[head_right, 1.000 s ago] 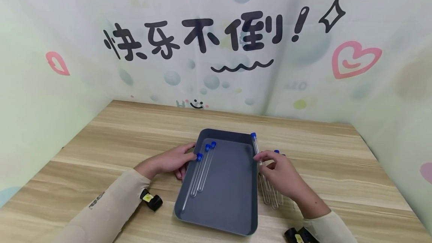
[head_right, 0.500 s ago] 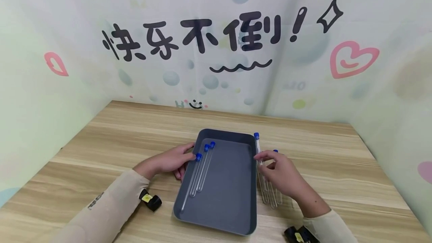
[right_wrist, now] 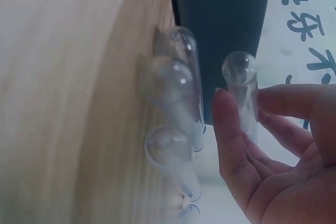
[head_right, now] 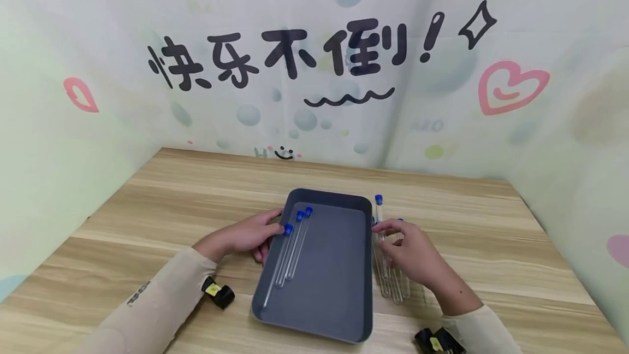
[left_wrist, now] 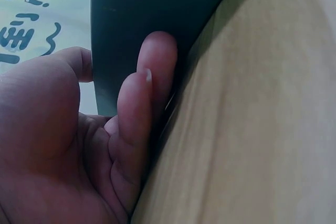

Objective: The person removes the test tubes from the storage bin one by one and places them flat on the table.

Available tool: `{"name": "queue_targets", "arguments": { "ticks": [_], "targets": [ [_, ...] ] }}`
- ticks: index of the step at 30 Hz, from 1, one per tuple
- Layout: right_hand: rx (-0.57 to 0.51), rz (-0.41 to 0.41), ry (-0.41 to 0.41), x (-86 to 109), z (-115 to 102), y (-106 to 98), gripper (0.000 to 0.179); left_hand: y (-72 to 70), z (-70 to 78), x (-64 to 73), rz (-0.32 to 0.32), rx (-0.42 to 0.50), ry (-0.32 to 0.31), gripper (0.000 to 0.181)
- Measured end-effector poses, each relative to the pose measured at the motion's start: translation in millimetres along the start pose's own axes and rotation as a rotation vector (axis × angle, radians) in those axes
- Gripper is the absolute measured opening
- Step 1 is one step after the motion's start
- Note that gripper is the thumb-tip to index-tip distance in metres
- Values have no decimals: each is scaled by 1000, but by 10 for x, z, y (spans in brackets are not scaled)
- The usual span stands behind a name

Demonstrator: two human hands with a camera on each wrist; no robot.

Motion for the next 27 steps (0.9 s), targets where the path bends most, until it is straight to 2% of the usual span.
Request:
{"name": "queue_targets", "arguments": {
  "ticks": [6,20,27],
  "targets": [
    [-1,7,11,6,20,-31,31,5,11,-2,-4,1,6,64],
    [121,4,1,18,80,-97,33,8,15,-8,-4,1,16,62],
    [167,-28,38,32,121,-98,29,8,15,2,-7,3,10,62]
  ]
}}
Point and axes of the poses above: each hand's wrist, its own x-axis away from the middle knuckle, its own y-axis out of the palm, z = x × y, the point moved 8 cm from there along -x, towards the middle knuckle, and after that the axes turned 6 degrees about -y, right-handed, at the moved point
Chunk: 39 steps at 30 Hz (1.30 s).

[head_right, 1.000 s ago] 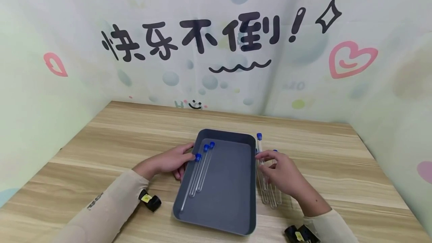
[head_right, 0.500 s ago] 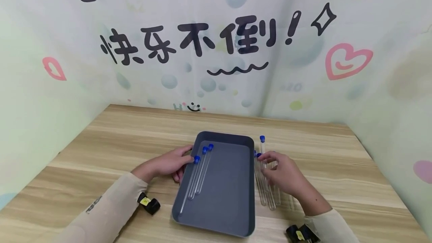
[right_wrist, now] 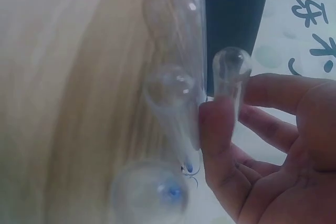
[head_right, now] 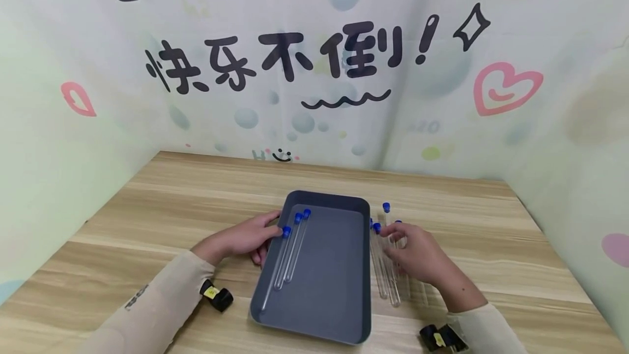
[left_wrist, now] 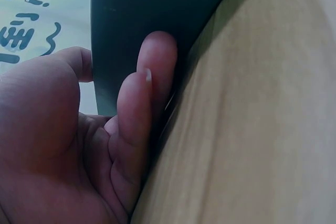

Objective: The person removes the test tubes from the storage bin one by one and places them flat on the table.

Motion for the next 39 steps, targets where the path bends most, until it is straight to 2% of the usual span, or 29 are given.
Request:
{"name": "queue_targets", "arguments": {
  "ticks": [9,23,39],
  "targets": [
    [137,0,-7,4,13,-5,27,-2,1,-1,-4,-1,5,62],
    [150,-34,-3,6,21,31,31,-3,-5,-2,8,-5,0,62],
    [185,-34,-8,9,3,28,33,-1,-2,-4,8,2,-1,63]
  ]
}}
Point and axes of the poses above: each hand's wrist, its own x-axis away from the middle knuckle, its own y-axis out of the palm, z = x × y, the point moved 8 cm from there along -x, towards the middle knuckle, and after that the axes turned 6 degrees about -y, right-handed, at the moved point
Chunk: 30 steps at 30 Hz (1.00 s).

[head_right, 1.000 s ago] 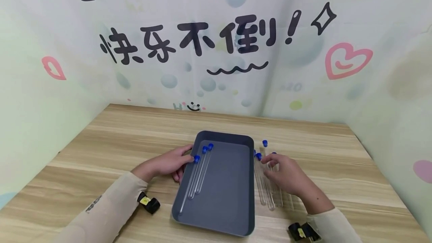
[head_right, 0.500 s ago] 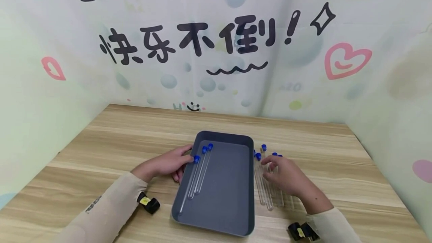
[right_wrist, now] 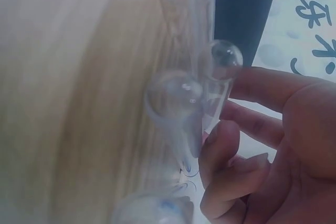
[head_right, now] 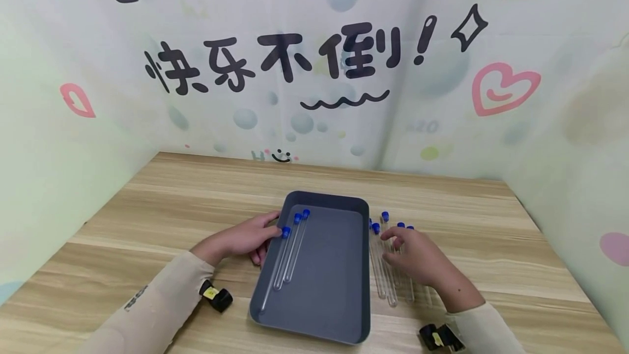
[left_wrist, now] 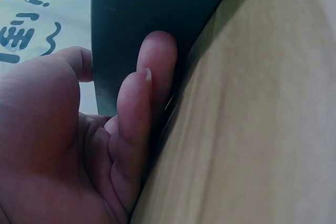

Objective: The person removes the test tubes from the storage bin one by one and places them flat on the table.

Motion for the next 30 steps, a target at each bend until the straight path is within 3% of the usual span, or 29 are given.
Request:
{"name": "queue_targets", "arguments": {
  "ticks": [16,30],
  "targets": [
    [83,24,-59,-29,-15,-11,33,4,-1,6,-2,8,-7,64],
    [24,43,-20,0,-50,-53,32,4,5,6,-3,6,1,62]
  ]
}}
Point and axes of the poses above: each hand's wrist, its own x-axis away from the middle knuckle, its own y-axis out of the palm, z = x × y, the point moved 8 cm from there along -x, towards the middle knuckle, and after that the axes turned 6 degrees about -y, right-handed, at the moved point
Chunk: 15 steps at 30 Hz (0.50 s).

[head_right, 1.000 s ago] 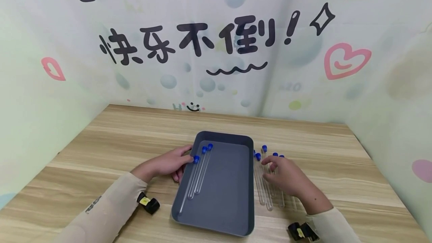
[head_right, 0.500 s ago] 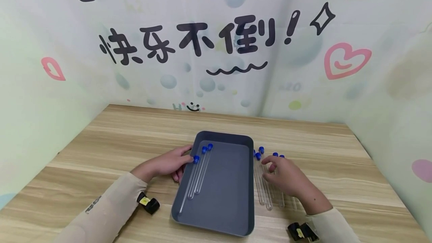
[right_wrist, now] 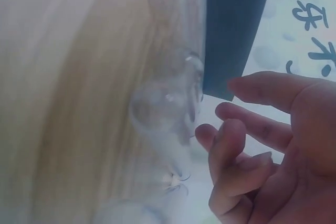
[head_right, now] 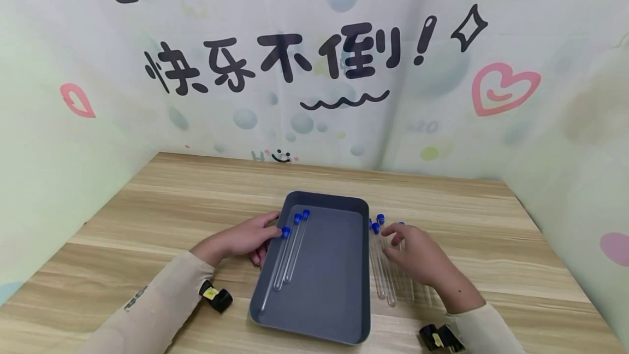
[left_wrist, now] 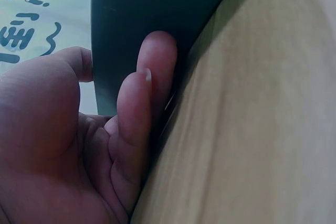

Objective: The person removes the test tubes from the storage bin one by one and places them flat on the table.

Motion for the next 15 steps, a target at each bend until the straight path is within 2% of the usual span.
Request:
{"name": "queue_targets", "arguments": {
  "ticks": [6,11,15],
  "targets": [
    [-22,30,-1,-1,-116,-57,29,0,4,0,-3,-4,4,62],
    [-50,71,-48,6,-345,-109,25,3,-6,3,-1,-3,7,63],
    [-67,65,-66,1,-497,-111,26,-2,-6,8,5,-1,10,63]
  ]
}}
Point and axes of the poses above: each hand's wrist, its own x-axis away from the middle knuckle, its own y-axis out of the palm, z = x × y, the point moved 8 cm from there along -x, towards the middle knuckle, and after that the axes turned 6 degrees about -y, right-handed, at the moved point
